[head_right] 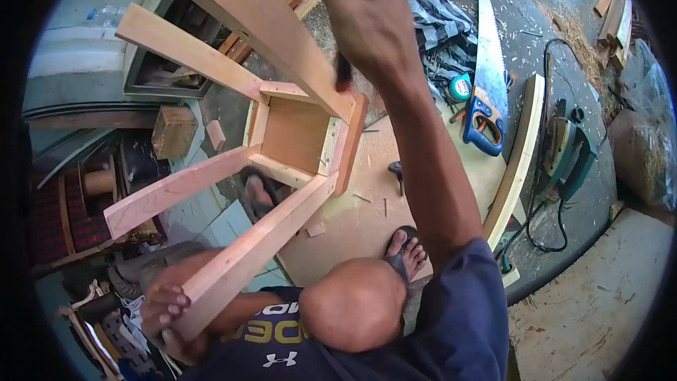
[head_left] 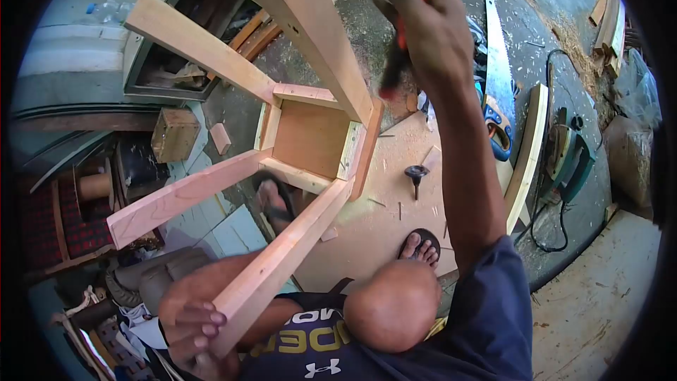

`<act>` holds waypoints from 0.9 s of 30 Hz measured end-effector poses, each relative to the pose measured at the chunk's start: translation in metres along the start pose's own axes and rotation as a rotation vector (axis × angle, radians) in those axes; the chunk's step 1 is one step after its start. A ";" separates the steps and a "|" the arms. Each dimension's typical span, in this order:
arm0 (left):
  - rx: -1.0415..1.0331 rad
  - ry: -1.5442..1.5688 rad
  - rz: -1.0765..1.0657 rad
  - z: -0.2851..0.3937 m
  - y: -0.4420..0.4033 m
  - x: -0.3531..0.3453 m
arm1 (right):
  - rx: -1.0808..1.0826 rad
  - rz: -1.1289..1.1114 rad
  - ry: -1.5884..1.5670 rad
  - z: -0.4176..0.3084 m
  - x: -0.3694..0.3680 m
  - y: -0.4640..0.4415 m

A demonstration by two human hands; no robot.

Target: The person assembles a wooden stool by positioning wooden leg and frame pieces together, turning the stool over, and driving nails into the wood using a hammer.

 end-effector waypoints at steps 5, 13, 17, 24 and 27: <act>-0.189 0.155 -0.021 -0.002 -0.010 0.004 | -0.208 -0.165 -0.322 0.014 -0.061 -0.016; -0.163 0.072 0.045 -0.003 -0.038 -0.008 | -0.217 -0.149 -0.405 -0.006 -0.062 -0.009; -0.201 0.055 0.041 -0.005 -0.031 0.001 | -0.265 -0.097 -0.476 0.001 -0.066 -0.001; -0.174 -0.005 -0.030 0.001 -0.033 -0.006 | -0.106 -0.009 -0.312 0.020 -0.035 0.006; -0.178 0.017 0.039 -0.002 -0.028 -0.008 | -0.420 -0.058 0.008 0.049 0.016 0.067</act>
Point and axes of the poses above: each hand's wrist, its own y-axis away from the middle knuckle, its own x-axis out of the back of the hand, z = x × y, the point moved 10 cm from there along -y, towards the middle knuckle, and after that the axes turned 7 degrees about x, right-handed, at the moved point
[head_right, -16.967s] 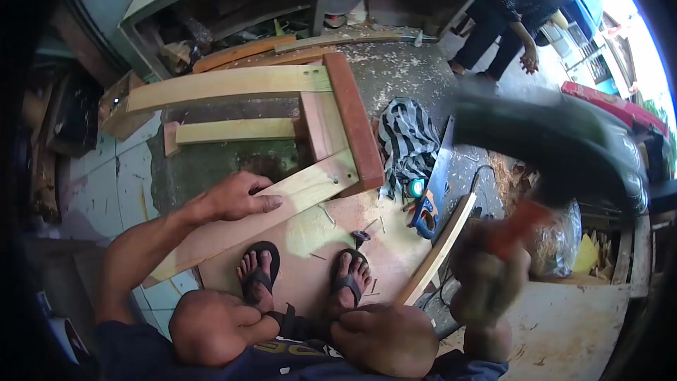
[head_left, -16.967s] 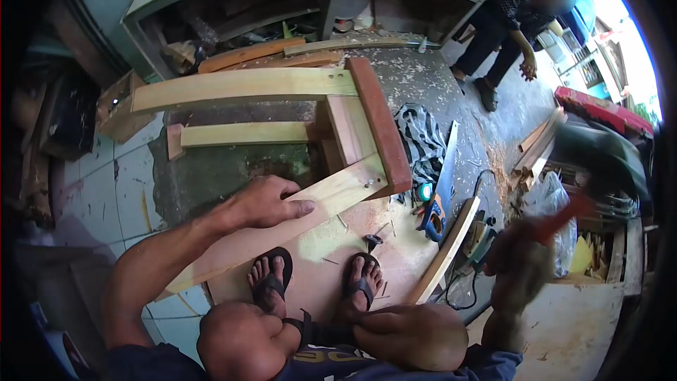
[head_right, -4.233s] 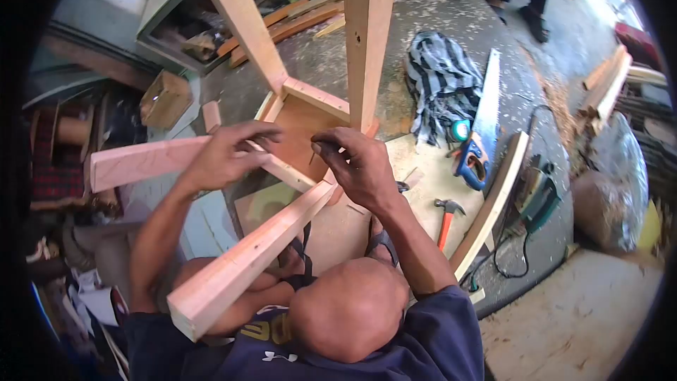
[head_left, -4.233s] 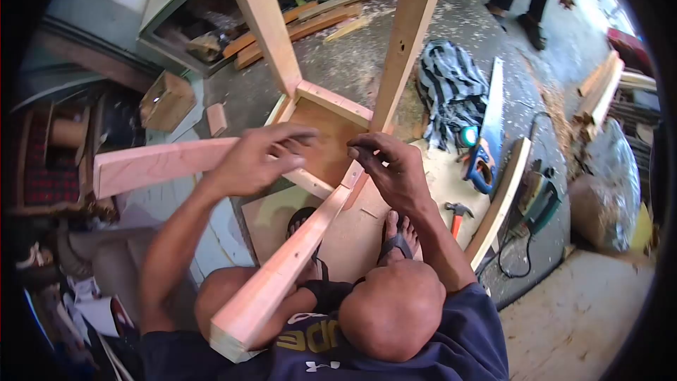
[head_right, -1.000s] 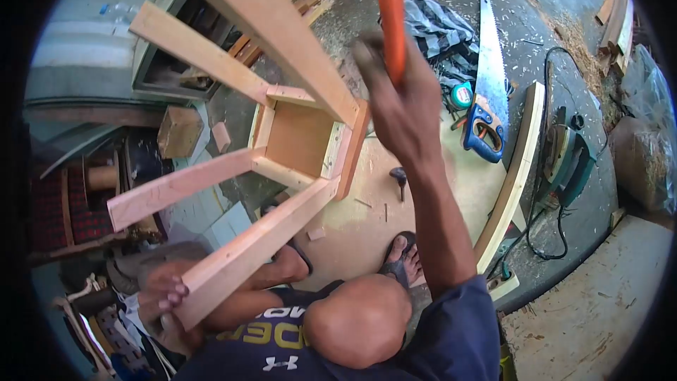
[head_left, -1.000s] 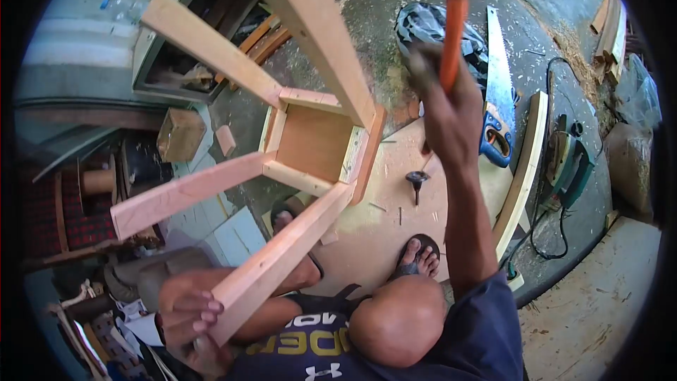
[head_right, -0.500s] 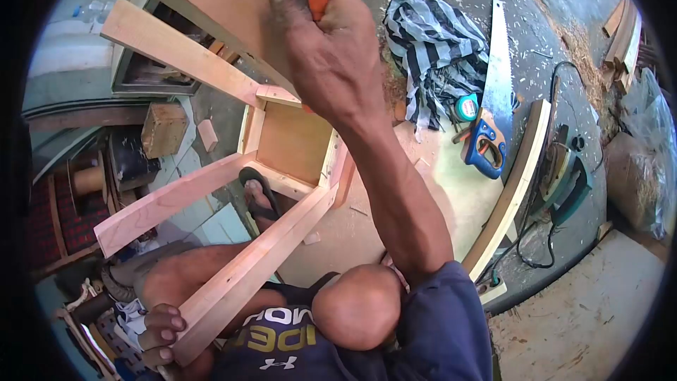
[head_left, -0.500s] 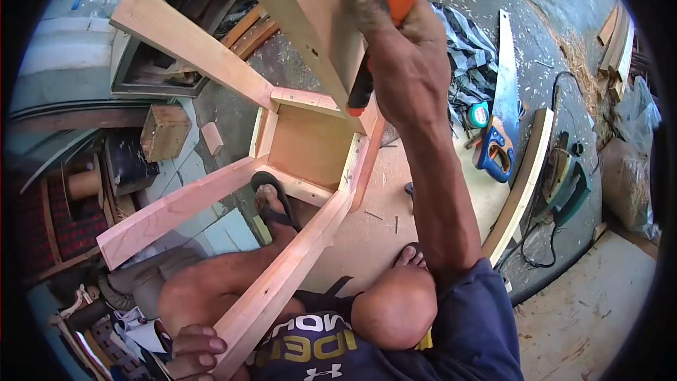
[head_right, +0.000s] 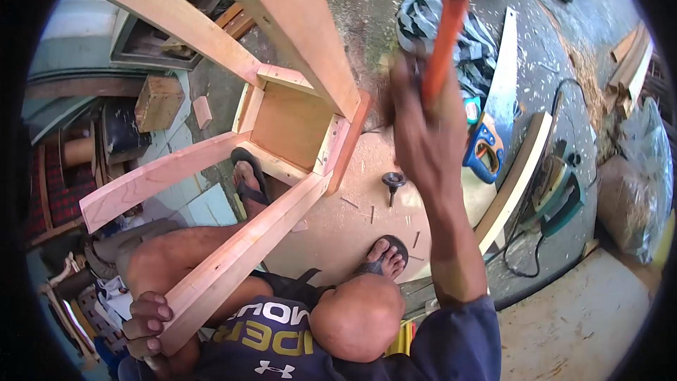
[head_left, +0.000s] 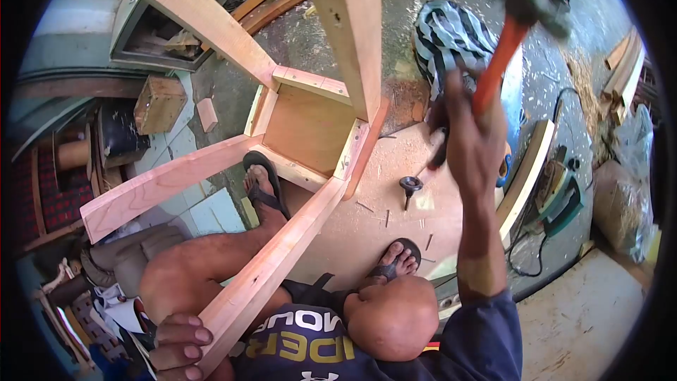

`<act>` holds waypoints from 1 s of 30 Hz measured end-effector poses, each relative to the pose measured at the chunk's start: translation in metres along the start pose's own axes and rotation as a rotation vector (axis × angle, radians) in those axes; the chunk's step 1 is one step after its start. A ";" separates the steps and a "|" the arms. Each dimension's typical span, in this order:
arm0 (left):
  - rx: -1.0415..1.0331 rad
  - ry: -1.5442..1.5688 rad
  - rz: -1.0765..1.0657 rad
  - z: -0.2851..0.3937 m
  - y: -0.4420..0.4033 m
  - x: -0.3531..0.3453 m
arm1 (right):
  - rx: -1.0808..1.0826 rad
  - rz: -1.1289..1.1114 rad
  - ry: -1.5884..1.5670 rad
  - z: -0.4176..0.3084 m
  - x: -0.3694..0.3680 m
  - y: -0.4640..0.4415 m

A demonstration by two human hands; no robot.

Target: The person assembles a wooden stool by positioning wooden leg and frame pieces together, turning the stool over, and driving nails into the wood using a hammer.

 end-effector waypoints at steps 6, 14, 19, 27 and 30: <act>0.329 -0.051 0.020 -0.002 -0.002 -0.019 | -0.108 -0.551 0.525 0.095 0.018 0.099; 0.301 -0.075 0.020 -0.005 -0.008 -0.028 | 0.133 -0.643 0.600 0.060 -0.017 0.077; 0.147 -0.087 0.031 -0.026 -0.022 -0.032 | 0.444 -0.500 0.494 0.005 -0.029 0.064; 0.043 -0.090 0.049 -0.034 -0.028 -0.033 | 0.258 -0.830 0.847 0.045 -0.033 0.067; -0.001 -0.087 0.054 -0.029 -0.028 -0.037 | 0.491 -0.547 0.585 -0.008 -0.027 0.047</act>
Point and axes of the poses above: each hand's wrist, its own y-axis away from the middle knuckle, its own x-axis out of the back of the hand, z = x × y, the point moved 10 cm from there along -y, towards the middle knuckle, and after that the axes turned 7 degrees about x, right-handed, at the moved point
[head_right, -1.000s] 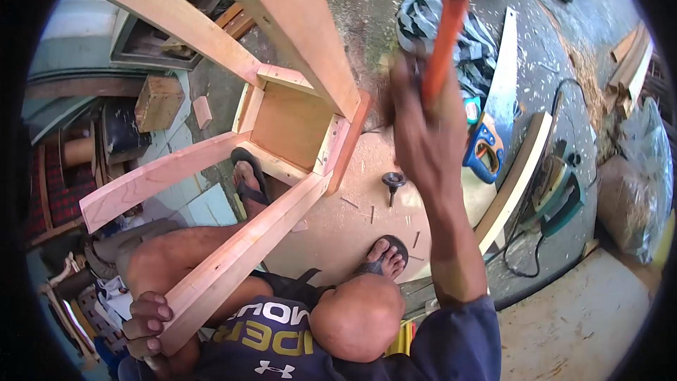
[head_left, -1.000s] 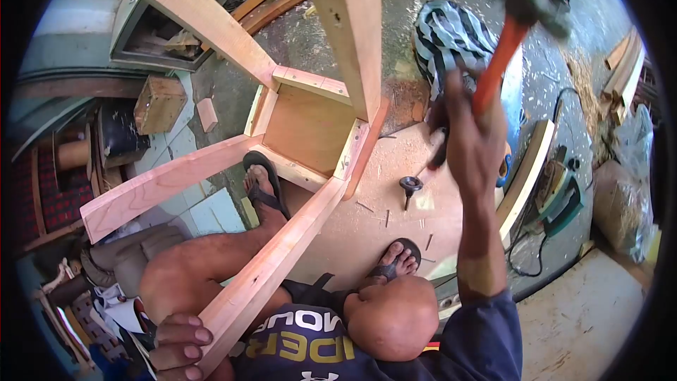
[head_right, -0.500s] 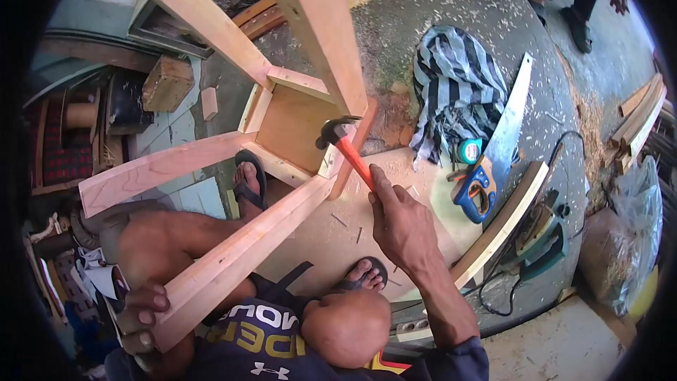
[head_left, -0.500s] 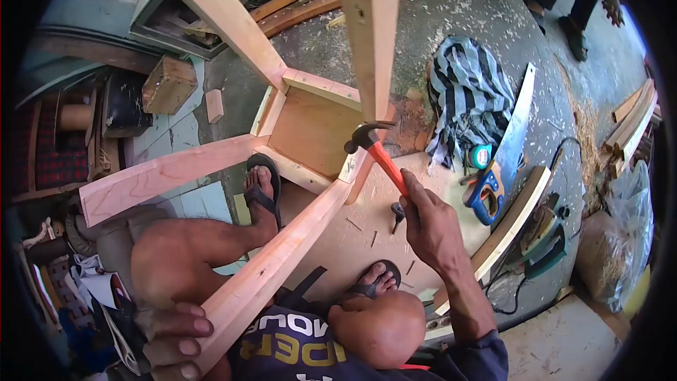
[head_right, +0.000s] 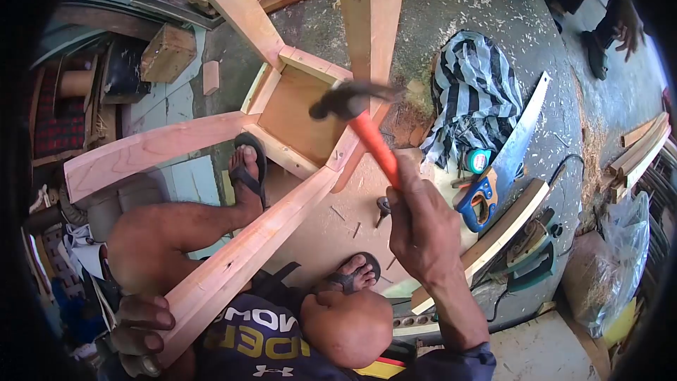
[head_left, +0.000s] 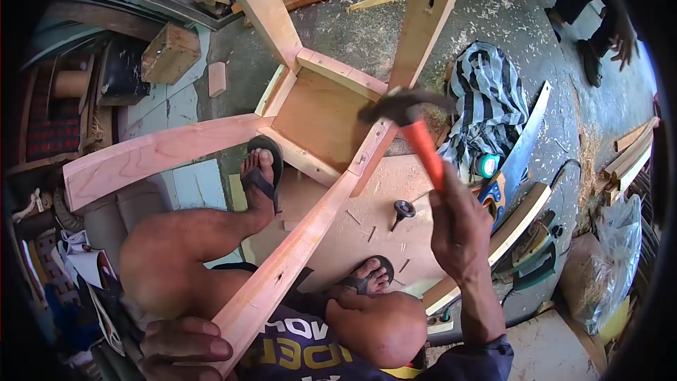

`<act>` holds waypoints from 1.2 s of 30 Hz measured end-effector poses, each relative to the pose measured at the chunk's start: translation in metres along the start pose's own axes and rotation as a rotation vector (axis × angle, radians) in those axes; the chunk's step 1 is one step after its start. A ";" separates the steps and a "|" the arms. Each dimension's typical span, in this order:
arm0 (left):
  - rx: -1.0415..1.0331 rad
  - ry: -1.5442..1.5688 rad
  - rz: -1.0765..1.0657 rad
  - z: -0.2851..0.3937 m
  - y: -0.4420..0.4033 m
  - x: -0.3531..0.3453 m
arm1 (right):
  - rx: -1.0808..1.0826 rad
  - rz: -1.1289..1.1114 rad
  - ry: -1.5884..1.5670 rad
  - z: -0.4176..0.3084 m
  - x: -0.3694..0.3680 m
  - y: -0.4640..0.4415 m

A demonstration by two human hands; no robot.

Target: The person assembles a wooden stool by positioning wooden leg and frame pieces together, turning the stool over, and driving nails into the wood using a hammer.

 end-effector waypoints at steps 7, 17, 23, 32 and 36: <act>-0.089 -0.015 -0.001 -0.003 -0.008 -0.001 | -0.295 -0.437 0.123 0.039 -0.050 0.021; -0.257 -0.064 -0.001 0.012 -0.008 -0.006 | -0.022 -0.436 0.309 0.032 -0.051 0.025; -0.494 -0.102 -0.029 0.025 -0.010 -0.012 | -0.008 -0.074 0.104 0.014 -0.021 0.013; -0.664 -0.157 -0.038 0.035 -0.007 -0.013 | -0.149 -0.129 0.135 0.016 -0.018 0.016; -0.718 -0.169 -0.030 0.038 -0.008 -0.016 | -0.079 -0.264 0.218 0.026 -0.048 0.030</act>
Point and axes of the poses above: each hand's wrist, its own y-axis away from the middle knuckle, its own x-axis out of the back of the hand, z = x × y, the point moved 10 cm from there along -y, towards the middle knuckle, and after that the axes turned 7 degrees about x, right-handed, at the moved point
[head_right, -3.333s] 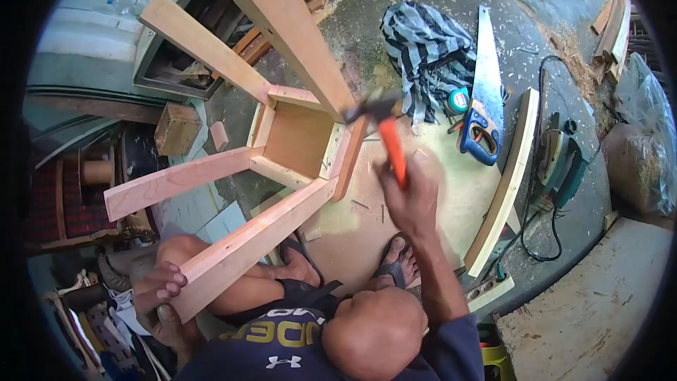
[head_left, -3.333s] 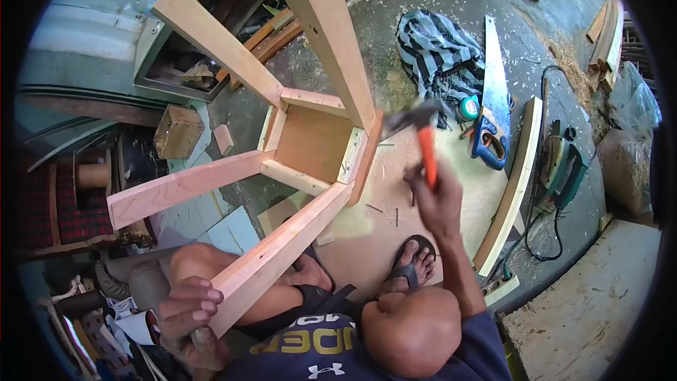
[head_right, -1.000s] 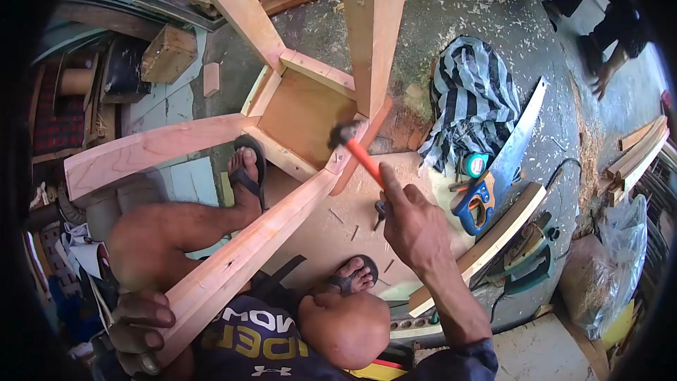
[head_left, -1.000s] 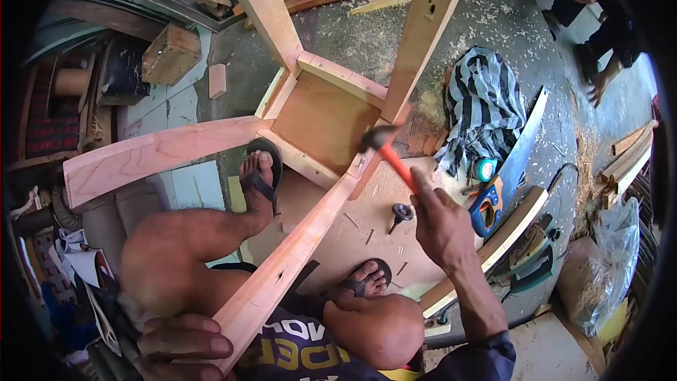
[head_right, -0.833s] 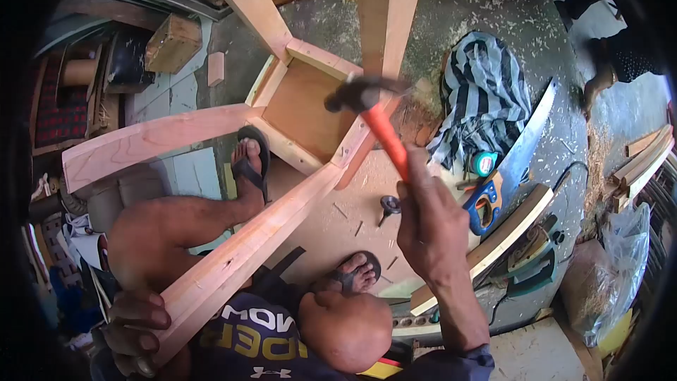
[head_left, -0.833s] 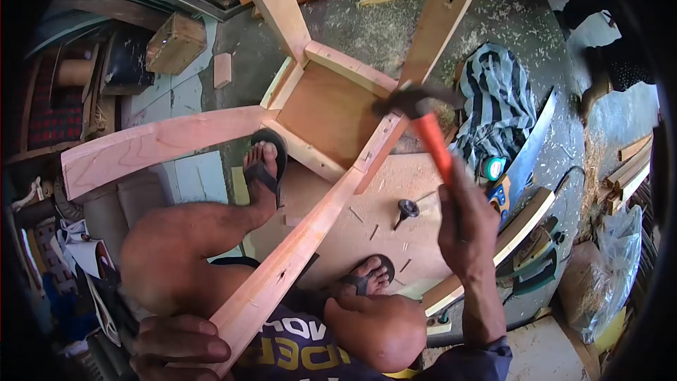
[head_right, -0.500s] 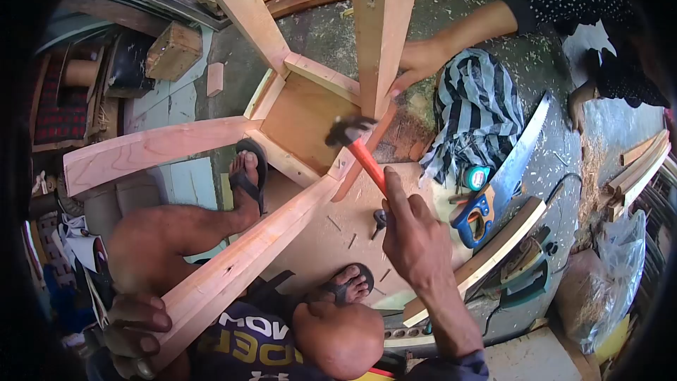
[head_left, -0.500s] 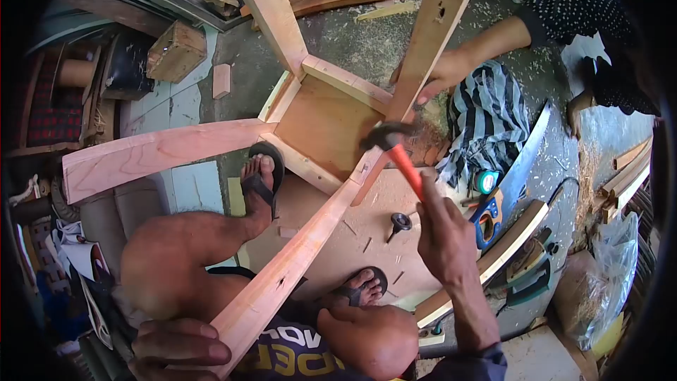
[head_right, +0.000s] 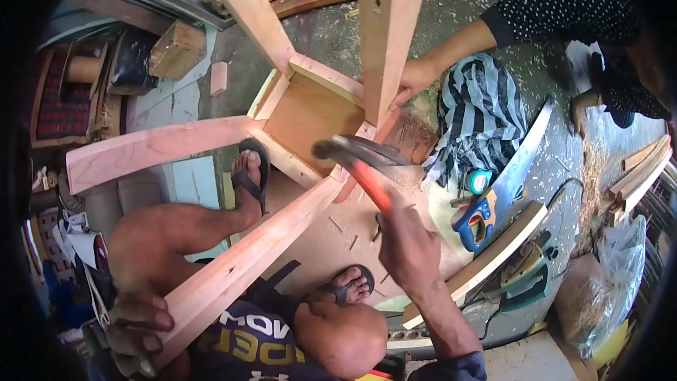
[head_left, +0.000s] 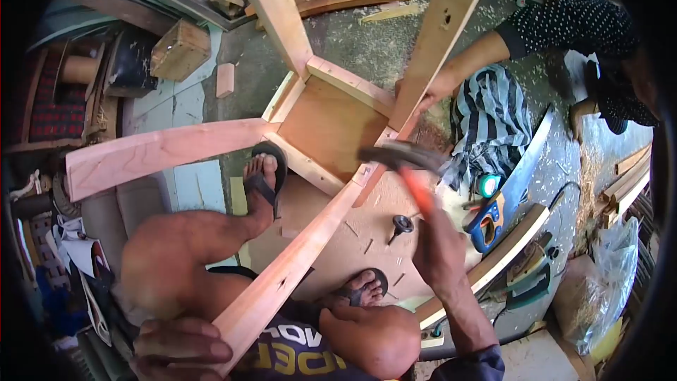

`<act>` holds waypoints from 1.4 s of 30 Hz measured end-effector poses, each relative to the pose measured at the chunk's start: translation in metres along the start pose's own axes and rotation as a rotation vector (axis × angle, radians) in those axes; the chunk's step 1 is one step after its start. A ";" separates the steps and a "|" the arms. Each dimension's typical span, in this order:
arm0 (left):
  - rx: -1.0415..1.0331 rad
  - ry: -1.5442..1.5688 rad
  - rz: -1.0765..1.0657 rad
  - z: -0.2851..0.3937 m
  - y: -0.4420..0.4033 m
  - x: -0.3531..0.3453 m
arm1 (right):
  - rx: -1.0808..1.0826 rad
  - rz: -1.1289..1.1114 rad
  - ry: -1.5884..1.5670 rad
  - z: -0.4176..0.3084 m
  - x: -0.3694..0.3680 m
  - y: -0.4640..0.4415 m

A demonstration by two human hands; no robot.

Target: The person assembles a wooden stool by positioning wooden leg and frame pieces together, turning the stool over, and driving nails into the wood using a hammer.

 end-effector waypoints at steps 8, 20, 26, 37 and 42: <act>-0.019 -0.018 0.019 0.007 0.004 0.004 | -0.068 0.360 -0.219 0.012 0.040 0.002; -0.117 -0.020 0.022 -0.001 0.003 0.002 | 0.056 0.426 -0.211 -0.012 0.058 -0.001; -0.160 -0.069 0.005 -0.006 0.008 -0.002 | 0.079 -0.080 0.225 -0.001 0.014 -0.013; -0.718 -0.297 0.123 0.021 0.018 -0.003 | 0.041 0.388 -0.107 -0.015 0.064 -0.008; -1.044 -0.417 0.219 0.027 0.031 -0.003 | -0.093 -0.198 0.069 0.035 -0.053 0.016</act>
Point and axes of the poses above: each hand's wrist, its own y-axis away from the middle knuckle, its own x-axis out of the back of the hand, z = x × y, the point moved 10 cm from there along -y, towards the middle knuckle, and after that the axes turned 7 degrees about x, right-handed, at the moved point
